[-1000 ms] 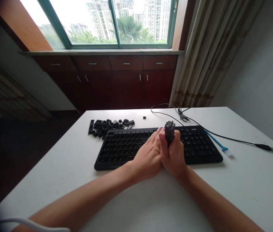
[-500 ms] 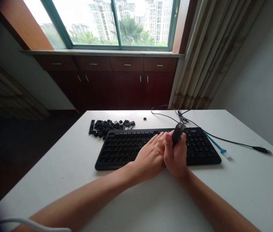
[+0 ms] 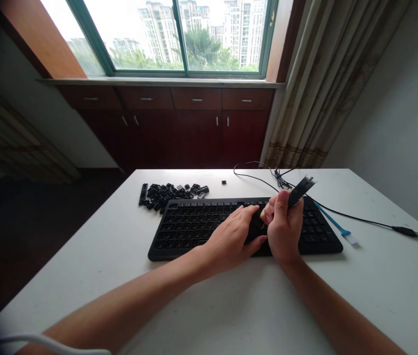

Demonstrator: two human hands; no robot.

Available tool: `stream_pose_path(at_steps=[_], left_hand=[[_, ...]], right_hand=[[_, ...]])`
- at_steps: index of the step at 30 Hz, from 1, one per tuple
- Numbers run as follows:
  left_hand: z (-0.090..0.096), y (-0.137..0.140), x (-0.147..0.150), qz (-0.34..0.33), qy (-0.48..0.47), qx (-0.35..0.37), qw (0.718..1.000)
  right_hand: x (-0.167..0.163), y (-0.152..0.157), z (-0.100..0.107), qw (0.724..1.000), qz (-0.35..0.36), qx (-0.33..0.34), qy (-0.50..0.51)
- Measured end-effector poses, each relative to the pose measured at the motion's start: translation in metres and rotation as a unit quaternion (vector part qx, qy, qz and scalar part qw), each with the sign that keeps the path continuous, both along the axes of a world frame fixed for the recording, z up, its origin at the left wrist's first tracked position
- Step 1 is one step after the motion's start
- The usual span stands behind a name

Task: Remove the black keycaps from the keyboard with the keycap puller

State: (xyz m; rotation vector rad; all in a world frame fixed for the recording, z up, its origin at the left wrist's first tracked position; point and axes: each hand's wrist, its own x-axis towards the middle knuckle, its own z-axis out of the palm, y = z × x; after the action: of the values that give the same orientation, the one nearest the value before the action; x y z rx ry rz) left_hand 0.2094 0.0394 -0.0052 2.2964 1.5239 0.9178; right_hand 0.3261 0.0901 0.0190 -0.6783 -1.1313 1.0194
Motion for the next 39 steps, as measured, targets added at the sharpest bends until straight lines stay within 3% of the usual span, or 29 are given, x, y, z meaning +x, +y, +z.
stream_pose_path(at_steps=[10, 20, 29, 36, 39], left_hand=[[0.008, -0.002, 0.000, -0.021, -0.020, 0.009, 1.000], [-0.001, -0.002, 0.001, -0.001, -0.008, 0.011, 1.000], [0.009, -0.004, 0.001, -0.011, -0.021, 0.016, 1.000], [0.016, -0.008, 0.000, -0.029, -0.027, 0.014, 0.999], [0.018, -0.008, -0.002, -0.041, -0.028, 0.001, 0.999]], right_hand=[[0.001, -0.003, -0.003, 0.994, 0.095, -0.047, -0.013], [0.003, 0.003, 0.006, 0.975, 0.141, -0.142, 0.095], [-0.001, 0.009, 0.005, 0.967, 0.151, -0.190, 0.075], [-0.010, -0.007, -0.003, 0.994, 0.023, -0.108, -0.015], [-0.007, -0.012, -0.007, 0.996, 0.055, -0.062, -0.043]])
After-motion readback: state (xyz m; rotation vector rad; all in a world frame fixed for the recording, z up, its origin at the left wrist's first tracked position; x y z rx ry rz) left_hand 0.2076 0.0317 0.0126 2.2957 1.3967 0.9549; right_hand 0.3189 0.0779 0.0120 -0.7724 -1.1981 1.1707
